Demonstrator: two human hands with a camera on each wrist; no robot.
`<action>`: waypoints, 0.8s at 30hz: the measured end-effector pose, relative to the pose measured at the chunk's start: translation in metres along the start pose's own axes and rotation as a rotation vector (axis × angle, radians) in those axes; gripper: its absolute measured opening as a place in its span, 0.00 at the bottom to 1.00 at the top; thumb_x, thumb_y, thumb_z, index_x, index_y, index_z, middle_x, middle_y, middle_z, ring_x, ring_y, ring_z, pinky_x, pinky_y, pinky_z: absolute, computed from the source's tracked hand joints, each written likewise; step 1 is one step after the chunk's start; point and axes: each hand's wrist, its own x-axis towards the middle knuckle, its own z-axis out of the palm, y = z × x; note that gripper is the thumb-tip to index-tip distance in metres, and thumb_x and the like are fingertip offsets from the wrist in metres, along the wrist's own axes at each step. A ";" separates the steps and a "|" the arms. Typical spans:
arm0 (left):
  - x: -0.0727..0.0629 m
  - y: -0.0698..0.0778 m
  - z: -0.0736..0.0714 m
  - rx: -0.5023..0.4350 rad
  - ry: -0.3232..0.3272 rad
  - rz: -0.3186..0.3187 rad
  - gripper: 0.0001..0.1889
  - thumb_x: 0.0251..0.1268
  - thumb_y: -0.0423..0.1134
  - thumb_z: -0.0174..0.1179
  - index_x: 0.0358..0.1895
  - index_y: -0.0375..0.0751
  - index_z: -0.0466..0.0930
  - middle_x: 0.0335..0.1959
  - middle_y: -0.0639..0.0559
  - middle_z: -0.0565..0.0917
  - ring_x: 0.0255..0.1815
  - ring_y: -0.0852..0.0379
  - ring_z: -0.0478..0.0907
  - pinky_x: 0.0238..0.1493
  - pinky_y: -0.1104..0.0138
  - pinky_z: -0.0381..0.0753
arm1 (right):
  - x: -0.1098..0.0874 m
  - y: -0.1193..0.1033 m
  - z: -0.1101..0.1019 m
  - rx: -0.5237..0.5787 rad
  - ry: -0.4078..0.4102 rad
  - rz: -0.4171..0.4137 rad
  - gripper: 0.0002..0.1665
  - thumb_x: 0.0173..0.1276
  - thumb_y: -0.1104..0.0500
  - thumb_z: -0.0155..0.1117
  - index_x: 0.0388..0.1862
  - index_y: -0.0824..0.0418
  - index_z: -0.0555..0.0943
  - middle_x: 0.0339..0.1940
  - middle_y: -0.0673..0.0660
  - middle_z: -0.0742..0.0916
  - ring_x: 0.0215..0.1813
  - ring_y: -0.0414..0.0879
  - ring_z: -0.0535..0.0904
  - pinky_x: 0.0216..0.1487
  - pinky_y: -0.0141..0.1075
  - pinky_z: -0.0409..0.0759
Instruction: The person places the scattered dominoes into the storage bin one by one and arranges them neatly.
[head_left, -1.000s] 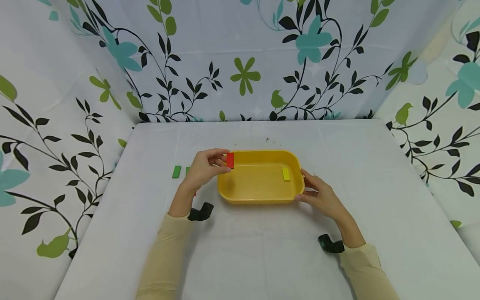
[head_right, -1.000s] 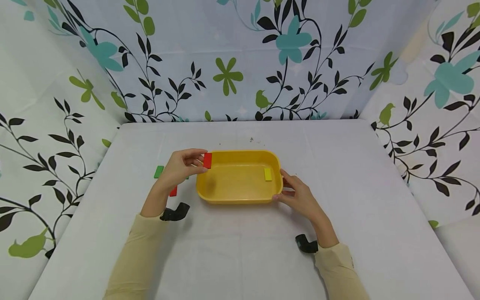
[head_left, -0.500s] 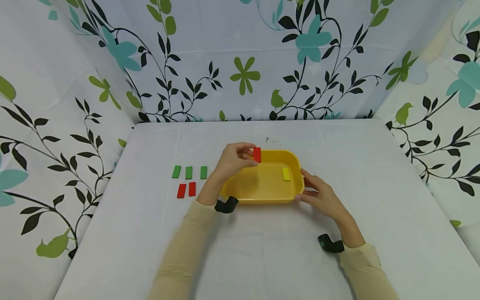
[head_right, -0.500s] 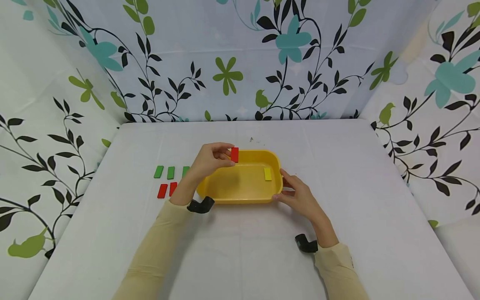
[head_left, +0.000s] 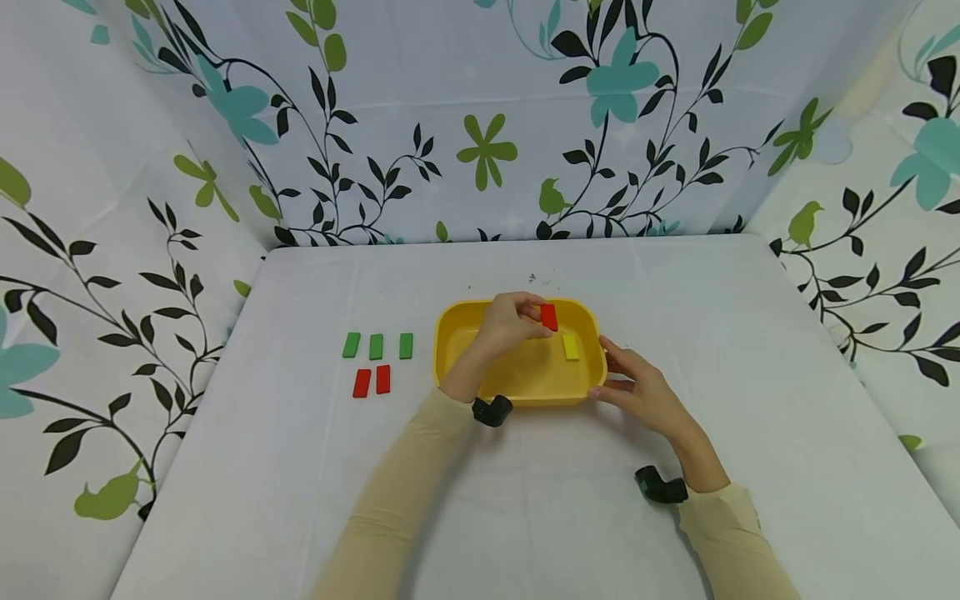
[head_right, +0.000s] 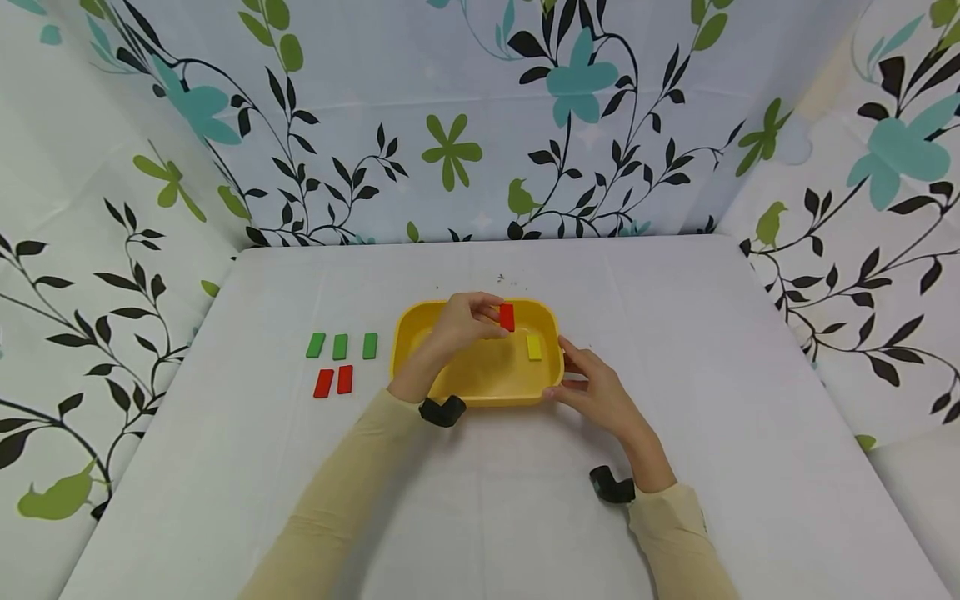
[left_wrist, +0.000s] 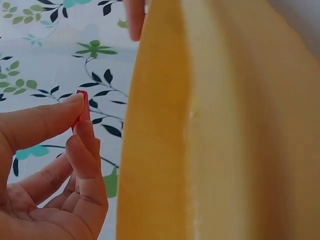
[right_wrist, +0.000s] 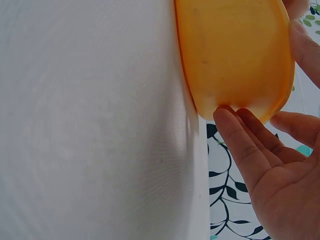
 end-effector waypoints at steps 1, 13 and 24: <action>0.001 0.000 0.003 0.010 0.003 -0.005 0.25 0.51 0.31 0.73 0.56 0.39 0.81 0.41 0.45 0.83 0.36 0.54 0.76 0.34 0.73 0.75 | 0.000 0.000 0.000 0.000 -0.001 -0.001 0.49 0.63 0.58 0.70 0.78 0.62 0.55 0.59 0.65 0.76 0.63 0.63 0.75 0.57 0.44 0.78; 0.014 -0.014 0.029 0.155 0.030 -0.040 0.23 0.49 0.29 0.74 0.52 0.37 0.82 0.34 0.46 0.82 0.30 0.56 0.73 0.28 0.75 0.73 | 0.000 0.000 -0.001 0.006 0.000 -0.025 0.50 0.62 0.58 0.70 0.78 0.63 0.55 0.58 0.66 0.76 0.63 0.64 0.75 0.55 0.41 0.79; 0.024 -0.022 0.044 0.300 0.022 -0.067 0.27 0.45 0.28 0.74 0.54 0.34 0.81 0.36 0.43 0.85 0.25 0.57 0.77 0.26 0.74 0.77 | -0.001 -0.002 -0.001 0.012 -0.010 -0.015 0.50 0.62 0.58 0.71 0.78 0.60 0.55 0.58 0.65 0.76 0.64 0.62 0.75 0.56 0.43 0.78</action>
